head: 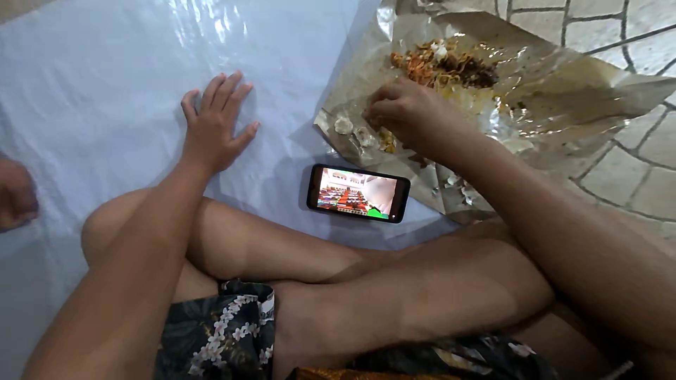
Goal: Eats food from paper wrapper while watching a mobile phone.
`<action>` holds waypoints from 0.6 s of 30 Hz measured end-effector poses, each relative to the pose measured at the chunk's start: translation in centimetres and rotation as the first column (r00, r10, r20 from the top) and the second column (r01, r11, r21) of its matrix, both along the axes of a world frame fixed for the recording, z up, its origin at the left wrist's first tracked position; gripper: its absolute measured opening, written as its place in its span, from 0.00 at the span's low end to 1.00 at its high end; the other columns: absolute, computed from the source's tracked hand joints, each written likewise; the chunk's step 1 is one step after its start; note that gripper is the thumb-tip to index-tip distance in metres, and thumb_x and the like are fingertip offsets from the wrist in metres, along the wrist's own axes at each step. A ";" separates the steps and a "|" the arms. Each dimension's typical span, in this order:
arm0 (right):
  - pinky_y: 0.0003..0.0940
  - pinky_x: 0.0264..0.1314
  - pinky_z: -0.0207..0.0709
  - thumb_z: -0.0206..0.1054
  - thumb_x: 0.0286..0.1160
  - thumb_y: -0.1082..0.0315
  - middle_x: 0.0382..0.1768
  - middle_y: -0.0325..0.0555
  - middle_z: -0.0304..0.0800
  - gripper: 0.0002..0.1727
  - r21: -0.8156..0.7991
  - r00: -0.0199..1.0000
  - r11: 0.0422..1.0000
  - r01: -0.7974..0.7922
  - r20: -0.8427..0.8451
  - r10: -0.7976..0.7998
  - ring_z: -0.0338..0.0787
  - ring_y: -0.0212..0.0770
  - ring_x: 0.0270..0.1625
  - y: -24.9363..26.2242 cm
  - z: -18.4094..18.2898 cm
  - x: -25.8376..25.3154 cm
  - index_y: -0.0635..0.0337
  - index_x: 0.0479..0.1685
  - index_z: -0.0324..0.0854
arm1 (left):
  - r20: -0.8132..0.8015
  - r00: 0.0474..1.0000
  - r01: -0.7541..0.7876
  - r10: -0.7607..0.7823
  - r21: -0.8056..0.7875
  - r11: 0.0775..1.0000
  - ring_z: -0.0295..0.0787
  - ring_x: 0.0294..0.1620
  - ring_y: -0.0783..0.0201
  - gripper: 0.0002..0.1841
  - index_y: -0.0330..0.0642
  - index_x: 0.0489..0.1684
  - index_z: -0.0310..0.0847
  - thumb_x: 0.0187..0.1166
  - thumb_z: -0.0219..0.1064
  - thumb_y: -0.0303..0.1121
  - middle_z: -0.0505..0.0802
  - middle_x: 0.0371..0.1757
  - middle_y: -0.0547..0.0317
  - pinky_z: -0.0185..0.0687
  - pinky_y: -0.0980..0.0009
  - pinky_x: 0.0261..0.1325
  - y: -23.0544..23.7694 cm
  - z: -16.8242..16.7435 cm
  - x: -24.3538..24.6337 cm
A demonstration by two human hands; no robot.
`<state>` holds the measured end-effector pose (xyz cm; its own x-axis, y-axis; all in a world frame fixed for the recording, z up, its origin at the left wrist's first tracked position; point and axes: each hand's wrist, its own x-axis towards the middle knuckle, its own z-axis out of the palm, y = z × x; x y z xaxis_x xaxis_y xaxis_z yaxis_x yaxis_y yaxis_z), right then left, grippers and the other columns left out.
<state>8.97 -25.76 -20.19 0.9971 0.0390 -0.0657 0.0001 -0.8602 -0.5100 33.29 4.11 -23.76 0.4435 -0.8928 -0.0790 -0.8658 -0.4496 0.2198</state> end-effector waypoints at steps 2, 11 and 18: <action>0.58 0.61 0.83 0.63 0.80 0.81 0.53 0.57 0.91 0.11 -0.023 0.998 0.998 -0.060 -0.015 0.059 0.90 0.61 0.59 0.0 0.0 -0.3 0.63 0.48 0.90 | 0.000 1.000 -0.002 0.002 -0.001 1.000 0.45 0.97 0.52 0.37 0.58 0.92 0.59 0.85 0.43 0.64 0.60 0.95 0.61 0.33 0.33 0.87 0.1 -0.1 0.0; 0.57 0.62 0.84 0.76 0.75 0.69 0.60 0.53 0.88 0.10 -0.019 0.984 0.986 -0.165 -0.074 0.163 0.88 0.58 0.62 -0.4 0.8 -1.8 0.57 0.53 0.91 | 0.024 1.000 -0.012 0.011 0.038 0.999 0.45 0.97 0.51 0.38 0.57 0.93 0.57 0.85 0.42 0.64 0.58 0.96 0.60 0.35 0.32 0.87 -0.1 0.3 -0.3; 0.56 0.57 0.85 0.67 0.80 0.77 0.48 0.54 0.93 0.08 0.001 0.990 0.991 -0.134 -0.046 0.134 0.92 0.57 0.53 -1.1 1.1 -2.3 0.60 0.45 0.92 | 0.011 1.000 -0.012 0.011 0.039 0.999 0.45 0.97 0.51 0.39 0.57 0.93 0.57 0.83 0.40 0.65 0.58 0.96 0.60 0.36 0.31 0.87 -0.3 0.1 -0.2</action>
<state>6.69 -26.84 -19.07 0.9788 0.1720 -0.1113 0.0922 -0.8549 -0.5105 33.07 3.82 -23.62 0.4549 -0.8838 -0.1090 -0.8626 -0.4678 0.1925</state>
